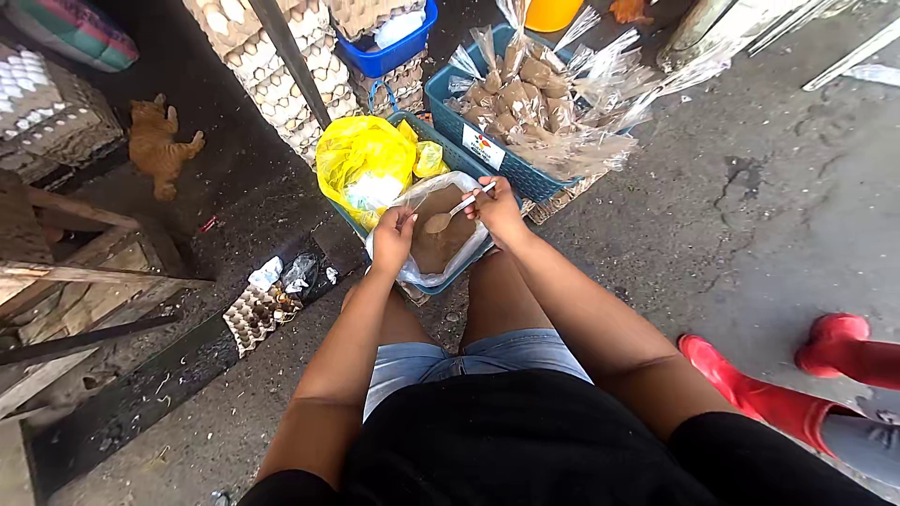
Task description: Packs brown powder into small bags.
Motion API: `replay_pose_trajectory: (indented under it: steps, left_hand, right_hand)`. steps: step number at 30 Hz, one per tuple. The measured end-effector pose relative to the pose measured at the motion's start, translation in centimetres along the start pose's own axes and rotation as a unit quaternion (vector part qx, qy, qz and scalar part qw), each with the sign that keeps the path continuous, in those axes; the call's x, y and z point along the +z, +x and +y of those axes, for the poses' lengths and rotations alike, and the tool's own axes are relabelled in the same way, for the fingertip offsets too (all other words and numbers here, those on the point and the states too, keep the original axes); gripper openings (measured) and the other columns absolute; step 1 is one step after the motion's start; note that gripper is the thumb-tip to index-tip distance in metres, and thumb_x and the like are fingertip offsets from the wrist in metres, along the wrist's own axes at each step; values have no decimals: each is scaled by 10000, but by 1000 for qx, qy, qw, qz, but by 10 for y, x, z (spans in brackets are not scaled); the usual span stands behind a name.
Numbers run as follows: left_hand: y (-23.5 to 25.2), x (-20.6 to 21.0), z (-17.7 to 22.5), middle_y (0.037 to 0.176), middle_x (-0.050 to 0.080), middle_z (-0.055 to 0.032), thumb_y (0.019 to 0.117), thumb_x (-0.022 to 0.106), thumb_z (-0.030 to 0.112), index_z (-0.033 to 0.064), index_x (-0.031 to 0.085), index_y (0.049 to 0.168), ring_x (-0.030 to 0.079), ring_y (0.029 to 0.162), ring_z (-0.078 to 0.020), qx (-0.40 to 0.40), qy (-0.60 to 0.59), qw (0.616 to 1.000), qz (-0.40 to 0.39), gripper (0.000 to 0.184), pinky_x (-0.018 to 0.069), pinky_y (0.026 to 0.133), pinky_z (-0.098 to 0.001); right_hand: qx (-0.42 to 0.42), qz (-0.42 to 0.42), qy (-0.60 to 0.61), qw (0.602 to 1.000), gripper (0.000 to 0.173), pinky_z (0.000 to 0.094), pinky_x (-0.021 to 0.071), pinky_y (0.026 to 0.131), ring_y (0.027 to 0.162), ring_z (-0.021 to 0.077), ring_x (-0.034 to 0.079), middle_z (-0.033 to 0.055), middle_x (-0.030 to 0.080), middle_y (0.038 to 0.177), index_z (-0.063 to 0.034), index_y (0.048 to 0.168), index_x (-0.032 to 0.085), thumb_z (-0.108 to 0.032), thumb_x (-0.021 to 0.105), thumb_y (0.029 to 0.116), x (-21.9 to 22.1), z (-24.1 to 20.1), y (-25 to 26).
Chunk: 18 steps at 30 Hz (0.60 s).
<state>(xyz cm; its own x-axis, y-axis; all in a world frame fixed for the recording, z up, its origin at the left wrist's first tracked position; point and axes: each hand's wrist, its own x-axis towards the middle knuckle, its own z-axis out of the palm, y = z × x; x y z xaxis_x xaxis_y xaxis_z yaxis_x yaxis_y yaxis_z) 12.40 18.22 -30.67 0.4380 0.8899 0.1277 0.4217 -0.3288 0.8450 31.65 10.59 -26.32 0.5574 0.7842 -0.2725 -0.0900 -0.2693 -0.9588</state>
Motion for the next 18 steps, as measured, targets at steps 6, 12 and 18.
replay_pose_trajectory:
  steps: [6,12,18]
  left_hand:
    - [-2,0,4,1121,690,-208,1032,622,165,-33,670,1155,682,1044,-317,8,50,998,-35,238,531,972,-486]
    - [-1,2,6,1128,689,-210,1037,604,159,-32,683,1145,680,1060,-321,8,81,995,-53,233,530,983,-480]
    - [0,2,7,1105,677,-215,1017,624,150,-34,671,1155,678,1008,-333,-8,103,992,-71,234,541,937,-498]
  right_hand:
    - [-69,43,68,994,290,244,571,661,669,80,651,69,660,940,-2,1375,361,-51,405,1092,-29,-51,-6]
    - [-91,36,63,993,290,244,571,637,652,84,652,70,661,925,-5,1370,361,-38,412,1086,-23,-70,-8]
    - [-90,-20,7,996,310,274,571,689,717,106,659,104,658,988,12,1396,365,-58,401,1096,8,-46,-13]
